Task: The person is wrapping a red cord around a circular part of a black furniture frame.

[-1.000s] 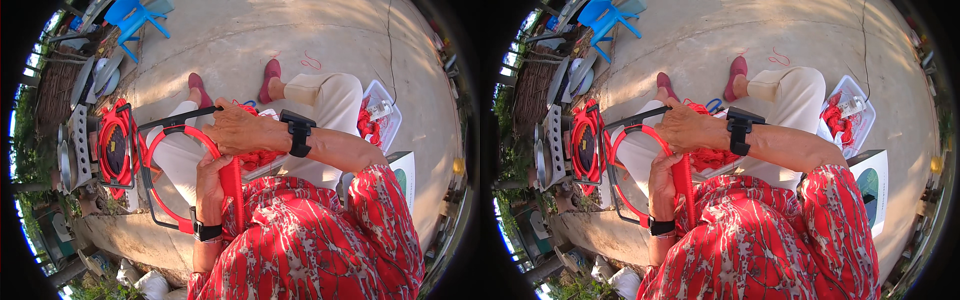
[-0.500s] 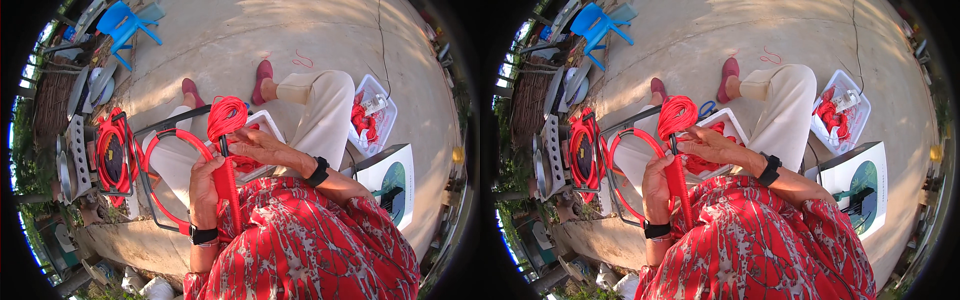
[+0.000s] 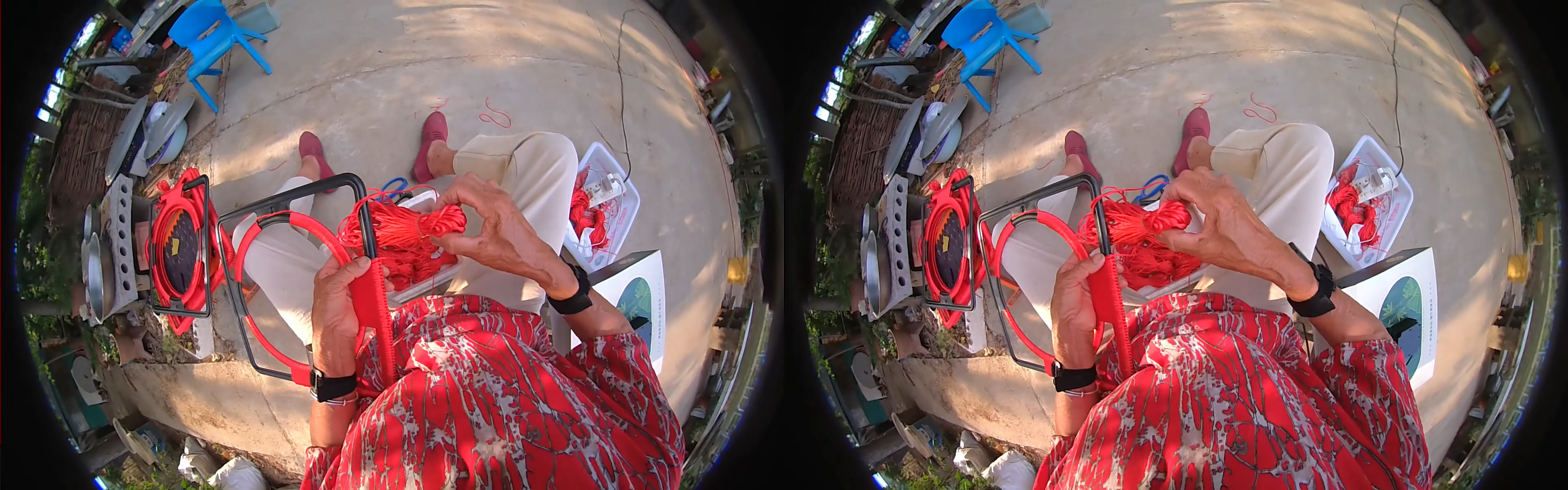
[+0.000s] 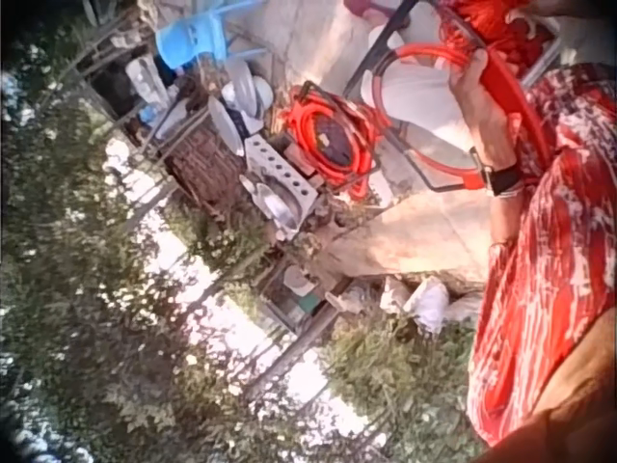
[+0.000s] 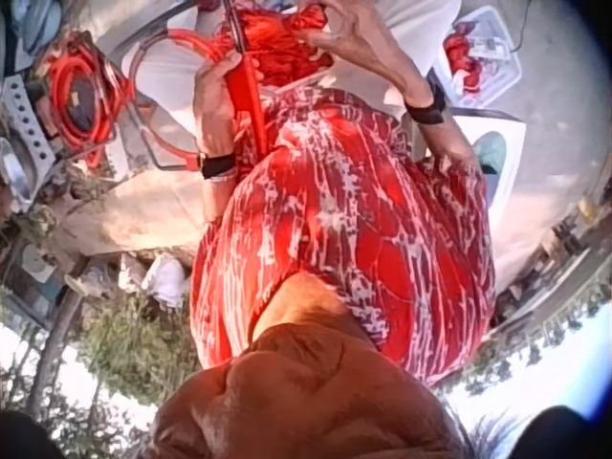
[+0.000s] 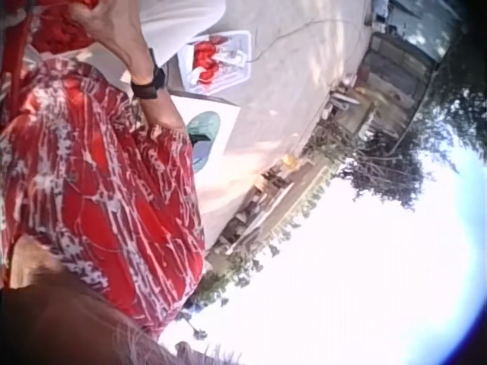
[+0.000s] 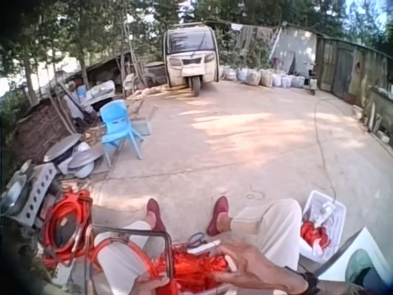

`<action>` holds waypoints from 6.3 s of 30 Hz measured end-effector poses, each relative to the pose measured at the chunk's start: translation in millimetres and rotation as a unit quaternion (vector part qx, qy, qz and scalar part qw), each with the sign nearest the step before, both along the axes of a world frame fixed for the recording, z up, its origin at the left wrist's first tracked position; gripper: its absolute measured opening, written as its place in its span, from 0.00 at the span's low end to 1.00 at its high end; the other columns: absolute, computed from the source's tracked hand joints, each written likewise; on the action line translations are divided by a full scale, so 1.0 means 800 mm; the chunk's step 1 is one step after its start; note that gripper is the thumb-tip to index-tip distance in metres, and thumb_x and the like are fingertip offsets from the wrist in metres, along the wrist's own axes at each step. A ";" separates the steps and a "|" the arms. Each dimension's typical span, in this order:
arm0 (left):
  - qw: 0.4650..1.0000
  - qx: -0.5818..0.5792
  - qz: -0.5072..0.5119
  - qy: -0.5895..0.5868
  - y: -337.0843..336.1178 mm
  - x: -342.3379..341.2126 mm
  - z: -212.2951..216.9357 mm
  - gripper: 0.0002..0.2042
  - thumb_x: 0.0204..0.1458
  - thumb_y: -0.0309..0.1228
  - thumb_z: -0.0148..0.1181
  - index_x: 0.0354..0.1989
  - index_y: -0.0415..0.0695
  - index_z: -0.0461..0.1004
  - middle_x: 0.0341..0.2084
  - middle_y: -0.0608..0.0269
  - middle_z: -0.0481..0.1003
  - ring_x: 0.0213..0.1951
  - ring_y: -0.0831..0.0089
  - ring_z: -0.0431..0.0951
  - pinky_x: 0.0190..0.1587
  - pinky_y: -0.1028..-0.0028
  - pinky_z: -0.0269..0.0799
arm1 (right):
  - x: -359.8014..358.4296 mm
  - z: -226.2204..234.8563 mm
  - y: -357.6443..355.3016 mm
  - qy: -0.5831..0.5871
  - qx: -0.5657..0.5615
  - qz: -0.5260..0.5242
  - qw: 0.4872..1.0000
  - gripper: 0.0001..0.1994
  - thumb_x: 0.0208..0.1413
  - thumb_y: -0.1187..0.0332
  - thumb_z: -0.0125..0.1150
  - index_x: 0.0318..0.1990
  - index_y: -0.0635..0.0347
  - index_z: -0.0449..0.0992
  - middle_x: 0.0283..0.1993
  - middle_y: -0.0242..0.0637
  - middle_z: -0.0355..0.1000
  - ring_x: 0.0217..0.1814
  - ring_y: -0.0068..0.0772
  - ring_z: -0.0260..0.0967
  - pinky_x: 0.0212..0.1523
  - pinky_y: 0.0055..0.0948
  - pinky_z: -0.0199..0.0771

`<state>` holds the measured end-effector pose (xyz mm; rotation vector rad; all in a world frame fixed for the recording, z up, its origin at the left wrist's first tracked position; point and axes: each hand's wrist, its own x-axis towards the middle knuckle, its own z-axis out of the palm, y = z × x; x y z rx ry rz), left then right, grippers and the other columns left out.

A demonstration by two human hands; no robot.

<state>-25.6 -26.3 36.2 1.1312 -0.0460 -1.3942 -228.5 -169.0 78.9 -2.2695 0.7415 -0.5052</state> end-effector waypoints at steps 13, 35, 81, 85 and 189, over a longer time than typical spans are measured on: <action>0.999 -0.030 0.024 0.018 0.008 0.007 -0.001 0.16 0.49 0.19 0.56 0.48 0.35 0.70 0.32 0.53 0.77 0.30 0.63 0.80 0.30 0.64 0.81 | -0.039 0.035 -0.019 -0.339 0.567 -0.046 0.749 0.12 0.63 0.58 0.51 0.42 0.58 0.66 0.20 0.27 0.59 0.17 0.16 0.55 0.19 0.20 0.58; 0.996 -0.070 0.058 -0.028 0.012 0.013 0.011 0.16 0.51 0.24 0.58 0.48 0.36 0.68 0.30 0.55 0.75 0.29 0.67 0.79 0.29 0.70 0.80 | 0.077 -0.026 0.025 -0.181 0.456 0.030 0.871 0.12 0.54 0.64 0.65 0.38 0.59 0.70 0.27 0.25 0.68 0.23 0.14 0.64 0.26 0.19 0.67; 0.996 -0.075 -0.003 0.054 0.012 0.003 0.002 0.06 0.48 0.24 0.58 0.33 0.41 0.70 0.23 0.46 0.76 0.22 0.58 0.78 0.27 0.64 0.78 | 0.007 0.017 0.067 -0.158 0.300 0.049 0.940 0.12 0.46 0.77 0.66 0.37 0.62 0.69 0.31 0.29 0.67 0.33 0.17 0.62 0.35 0.21 0.65; 0.996 -0.074 -0.018 0.039 0.013 0.004 -0.001 0.06 0.49 0.24 0.58 0.33 0.39 0.69 0.23 0.45 0.76 0.23 0.58 0.79 0.28 0.63 0.78 | 0.003 0.014 0.055 -0.136 0.401 -0.006 0.906 0.10 0.52 0.73 0.66 0.38 0.62 0.70 0.31 0.30 0.69 0.32 0.17 0.66 0.34 0.22 0.68; 0.998 -0.046 0.003 -0.033 0.007 -0.003 -0.002 0.18 0.50 0.21 0.55 0.51 0.35 0.66 0.34 0.53 0.76 0.31 0.63 0.80 0.29 0.66 0.81 | 0.132 -0.015 0.007 -0.050 -0.216 0.191 0.956 0.09 0.44 0.64 0.64 0.31 0.56 0.73 0.31 0.32 0.69 0.42 0.35 0.64 0.46 0.38 0.58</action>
